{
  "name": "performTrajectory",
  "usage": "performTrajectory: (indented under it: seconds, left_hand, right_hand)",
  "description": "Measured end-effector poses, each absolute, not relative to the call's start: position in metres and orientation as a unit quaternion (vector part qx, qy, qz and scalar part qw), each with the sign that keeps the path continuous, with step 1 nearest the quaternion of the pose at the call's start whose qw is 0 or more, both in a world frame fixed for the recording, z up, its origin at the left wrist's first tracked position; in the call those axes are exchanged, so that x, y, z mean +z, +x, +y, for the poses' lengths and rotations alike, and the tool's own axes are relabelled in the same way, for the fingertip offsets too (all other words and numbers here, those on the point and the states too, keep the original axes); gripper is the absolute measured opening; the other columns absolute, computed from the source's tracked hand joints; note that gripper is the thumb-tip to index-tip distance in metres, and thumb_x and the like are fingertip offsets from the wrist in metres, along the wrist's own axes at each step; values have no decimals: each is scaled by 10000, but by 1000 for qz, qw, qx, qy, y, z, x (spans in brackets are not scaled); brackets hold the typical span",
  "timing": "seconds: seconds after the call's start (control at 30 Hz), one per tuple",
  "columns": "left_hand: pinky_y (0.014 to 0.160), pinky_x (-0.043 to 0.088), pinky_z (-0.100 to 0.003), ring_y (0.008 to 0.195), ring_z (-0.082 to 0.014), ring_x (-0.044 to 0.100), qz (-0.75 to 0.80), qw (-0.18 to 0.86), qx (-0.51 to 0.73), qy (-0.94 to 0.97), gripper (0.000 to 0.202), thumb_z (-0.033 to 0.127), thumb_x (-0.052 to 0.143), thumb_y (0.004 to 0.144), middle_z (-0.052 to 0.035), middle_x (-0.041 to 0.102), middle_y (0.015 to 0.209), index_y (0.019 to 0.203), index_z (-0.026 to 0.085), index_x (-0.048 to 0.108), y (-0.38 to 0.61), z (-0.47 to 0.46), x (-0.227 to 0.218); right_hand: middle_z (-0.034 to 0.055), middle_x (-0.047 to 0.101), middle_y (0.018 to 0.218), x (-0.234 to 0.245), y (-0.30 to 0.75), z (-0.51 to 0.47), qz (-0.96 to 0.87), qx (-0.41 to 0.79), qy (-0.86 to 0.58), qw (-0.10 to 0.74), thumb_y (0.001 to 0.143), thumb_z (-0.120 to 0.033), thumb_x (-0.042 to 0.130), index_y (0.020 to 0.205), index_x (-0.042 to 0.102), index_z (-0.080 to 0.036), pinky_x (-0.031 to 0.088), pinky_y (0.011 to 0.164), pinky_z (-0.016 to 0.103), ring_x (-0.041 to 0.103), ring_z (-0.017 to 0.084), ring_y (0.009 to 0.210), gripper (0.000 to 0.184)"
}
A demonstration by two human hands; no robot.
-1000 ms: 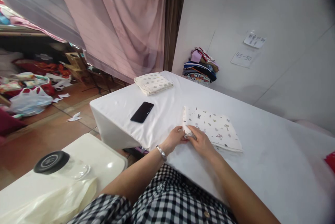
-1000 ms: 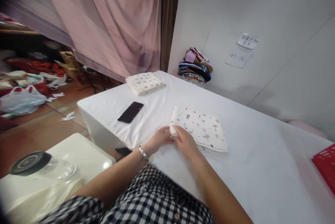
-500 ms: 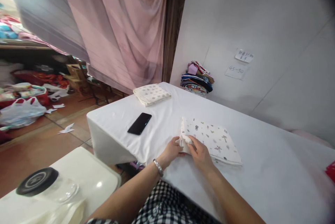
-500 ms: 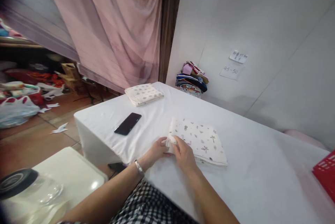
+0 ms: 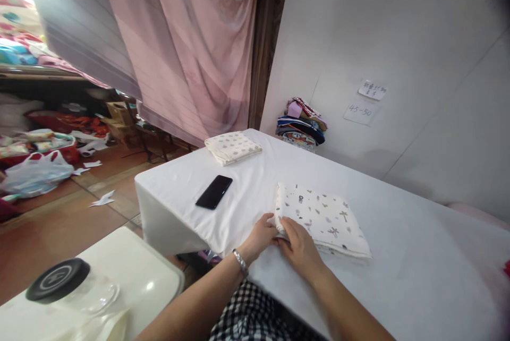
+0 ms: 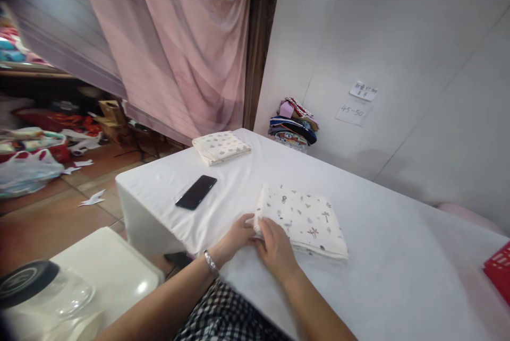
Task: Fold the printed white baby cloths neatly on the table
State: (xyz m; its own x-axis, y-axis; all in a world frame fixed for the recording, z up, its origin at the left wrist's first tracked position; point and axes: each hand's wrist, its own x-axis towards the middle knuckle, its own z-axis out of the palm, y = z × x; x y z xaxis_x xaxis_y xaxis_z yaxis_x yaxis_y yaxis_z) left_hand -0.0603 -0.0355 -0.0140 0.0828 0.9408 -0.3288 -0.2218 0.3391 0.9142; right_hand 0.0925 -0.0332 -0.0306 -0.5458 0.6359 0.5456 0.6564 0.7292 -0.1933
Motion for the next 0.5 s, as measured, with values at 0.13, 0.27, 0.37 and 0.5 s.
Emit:
performTrajectory:
  seconds: [0.13,0.27,0.37,0.5]
  left_hand:
    - [579,487,-250,629,-131,582,525,622,432,389,529,87,526,690,-7,578,750,1200,136,398,-61,-34,-10]
    - [583,457,-228,647,-124,565,550,582,423,424,520,130,549,683,11,568,706,1191,137,439,-61,-30,-9]
    - [583,428,-219,620,-110,540,561,553,421,450,515,131,543,677,21,569,675,1185,126,456,-61,-28,-8]
    - [575,407,-211,590,-98,524,543,546,434,467,514,132,531,682,30,577,663,1192,126,463,-60,-28,-3]
  right_hand:
    - [146,508,1246,-32,94,-34,-878,-29,-373,298,809,-203,481,1334,349,-143,444,935,444,480,256,1142,545]
    - [139,474,1289,-35,92,-33,-873,-54,-385,294,734,-102,449,1374,280,-155,423,941,460,438,261,1189,665]
    - [137,486,1280,-40,92,-30,-861,-78,-400,303,717,-55,406,1399,225,-167,444,905,457,455,255,1178,714]
    - [123,525,1244,-43,95,-25,-846,-86,-412,326,764,-59,374,1414,183,-190,484,874,411,518,224,1117,690]
